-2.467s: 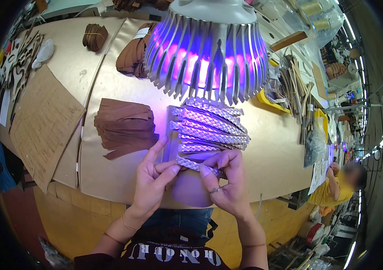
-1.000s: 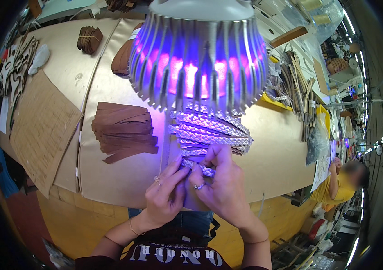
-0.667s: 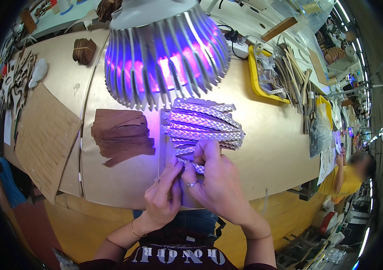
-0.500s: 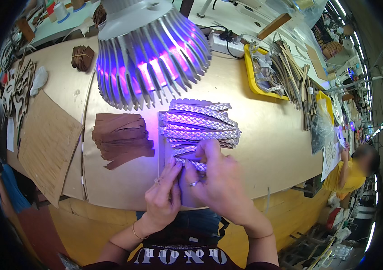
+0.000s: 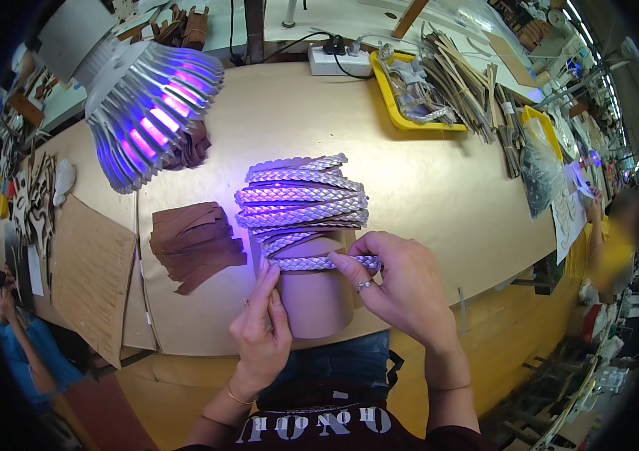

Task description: The person repeatedly picks up short braided cords and wraps them around a rectangular cardboard block. The cords are stacked in layers on the block under a purple UV lamp. The person handles the cords one at a time, aligning them before placing them on the block.

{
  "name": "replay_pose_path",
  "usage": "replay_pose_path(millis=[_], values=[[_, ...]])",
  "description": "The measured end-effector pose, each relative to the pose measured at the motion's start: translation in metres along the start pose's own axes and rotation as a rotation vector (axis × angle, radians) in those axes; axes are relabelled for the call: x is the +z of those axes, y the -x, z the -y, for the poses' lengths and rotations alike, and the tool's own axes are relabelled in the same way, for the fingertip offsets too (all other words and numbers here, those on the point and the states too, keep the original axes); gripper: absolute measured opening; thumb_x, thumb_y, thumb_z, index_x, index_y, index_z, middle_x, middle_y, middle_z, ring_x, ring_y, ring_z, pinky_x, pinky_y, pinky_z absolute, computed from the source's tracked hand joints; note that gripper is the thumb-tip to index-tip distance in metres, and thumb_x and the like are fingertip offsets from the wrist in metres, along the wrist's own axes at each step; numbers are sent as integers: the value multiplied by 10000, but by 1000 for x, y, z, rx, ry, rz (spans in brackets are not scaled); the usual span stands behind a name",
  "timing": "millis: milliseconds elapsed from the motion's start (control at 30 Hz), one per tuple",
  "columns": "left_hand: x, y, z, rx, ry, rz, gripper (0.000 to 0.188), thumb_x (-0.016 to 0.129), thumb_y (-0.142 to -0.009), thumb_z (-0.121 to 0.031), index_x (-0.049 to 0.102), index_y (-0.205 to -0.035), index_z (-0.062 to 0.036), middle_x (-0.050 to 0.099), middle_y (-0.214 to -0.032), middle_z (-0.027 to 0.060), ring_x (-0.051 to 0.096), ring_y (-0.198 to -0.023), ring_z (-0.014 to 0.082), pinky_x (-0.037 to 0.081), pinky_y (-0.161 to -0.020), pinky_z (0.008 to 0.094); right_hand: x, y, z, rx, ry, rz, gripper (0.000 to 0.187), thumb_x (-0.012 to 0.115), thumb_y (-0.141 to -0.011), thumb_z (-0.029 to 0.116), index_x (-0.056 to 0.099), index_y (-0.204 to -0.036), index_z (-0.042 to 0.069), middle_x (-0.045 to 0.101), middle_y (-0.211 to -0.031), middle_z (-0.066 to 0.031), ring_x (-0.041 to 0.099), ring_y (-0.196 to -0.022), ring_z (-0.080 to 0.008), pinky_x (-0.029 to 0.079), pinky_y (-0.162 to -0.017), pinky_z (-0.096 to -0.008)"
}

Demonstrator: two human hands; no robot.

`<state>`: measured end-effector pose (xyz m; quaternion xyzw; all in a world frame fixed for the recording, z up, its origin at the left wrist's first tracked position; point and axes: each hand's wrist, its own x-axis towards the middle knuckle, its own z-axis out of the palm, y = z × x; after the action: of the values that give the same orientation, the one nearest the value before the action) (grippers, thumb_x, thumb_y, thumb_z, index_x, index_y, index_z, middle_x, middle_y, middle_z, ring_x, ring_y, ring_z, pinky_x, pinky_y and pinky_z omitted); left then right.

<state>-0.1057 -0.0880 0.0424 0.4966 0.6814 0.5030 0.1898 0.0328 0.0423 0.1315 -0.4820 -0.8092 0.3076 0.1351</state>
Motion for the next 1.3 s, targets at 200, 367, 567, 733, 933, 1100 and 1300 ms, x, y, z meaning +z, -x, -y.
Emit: replay_pose_path(millis=[200, 367, 567, 733, 933, 1100, 1300], values=[[3, 2, 2, 0, 59, -41, 421, 546, -848, 104, 595, -1256, 9, 537, -1314, 308, 593, -1166, 404, 500, -955, 404, -2, 3, 1, -19, -44, 21, 240, 733, -862, 209, 642, -795, -3, 572, -593, -81, 478, -500, -150, 387, -498, -292], [-2, 6, 0, -3, 54, 87, 445, 567, -842, 95, 634, -1245, -81, 456, -1381, 336, 566, -1186, 441, 490, -962, 411, 1, 1, 4, -48, -10, 27, 230, 718, -860, 199, 627, -773, 6, 557, -573, -96, 498, -484, -185, 381, -493, -313], [-2, 3, -3, 15, 31, 107, 441, 580, -852, 69, 622, -1262, -86, 412, -1406, 353, 532, -1205, 480, 472, -982, 449, -3, 0, 23, -175, 80, -28, 184, 736, -815, 184, 627, -743, 54, 596, -603, -64, 528, -513, -223, 380, -575, -331], [-4, 2, -6, 4, 35, 115, 449, 579, -851, 62, 603, -1276, -80, 406, -1409, 352, 523, -1203, 495, 470, -983, 474, -2, 3, 44, -283, 111, -17, 168, 764, -770, 174, 629, -723, 85, 618, -633, -48, 550, -530, -230, 382, -595, -346], [-4, 0, -7, 31, 33, 94, 439, 565, -845, 77, 604, -1258, -68, 413, -1396, 364, 519, -1206, 494, 474, -975, 462, -6, 6, 33, -158, 71, -18, 197, 756, -803, 156, 626, -726, 31, 585, -598, -63, 517, -515, -169, 386, -552, -297], [-4, 0, -11, 36, -5, 89, 423, 534, -847, 112, 619, -1228, -51, 434, -1379, 369, 543, -1194, 472, 494, -943, 412, -9, 4, 15, 6, -35, 59, 223, 737, -842, 153, 626, -756, -21, 568, -590, -63, 486, -534, -106, 379, -514, -260], [-6, 2, -9, -21, 64, 154, 501, 555, -848, 73, 583, -1315, -107, 361, -1435, 364, 478, -1231, 528, 452, -1008, 481, -8, 1, 7, 22, -57, 75, 229, 733, -848, 155, 627, -760, -29, 566, -589, -61, 467, -539, -94, 378, -515, -259]])
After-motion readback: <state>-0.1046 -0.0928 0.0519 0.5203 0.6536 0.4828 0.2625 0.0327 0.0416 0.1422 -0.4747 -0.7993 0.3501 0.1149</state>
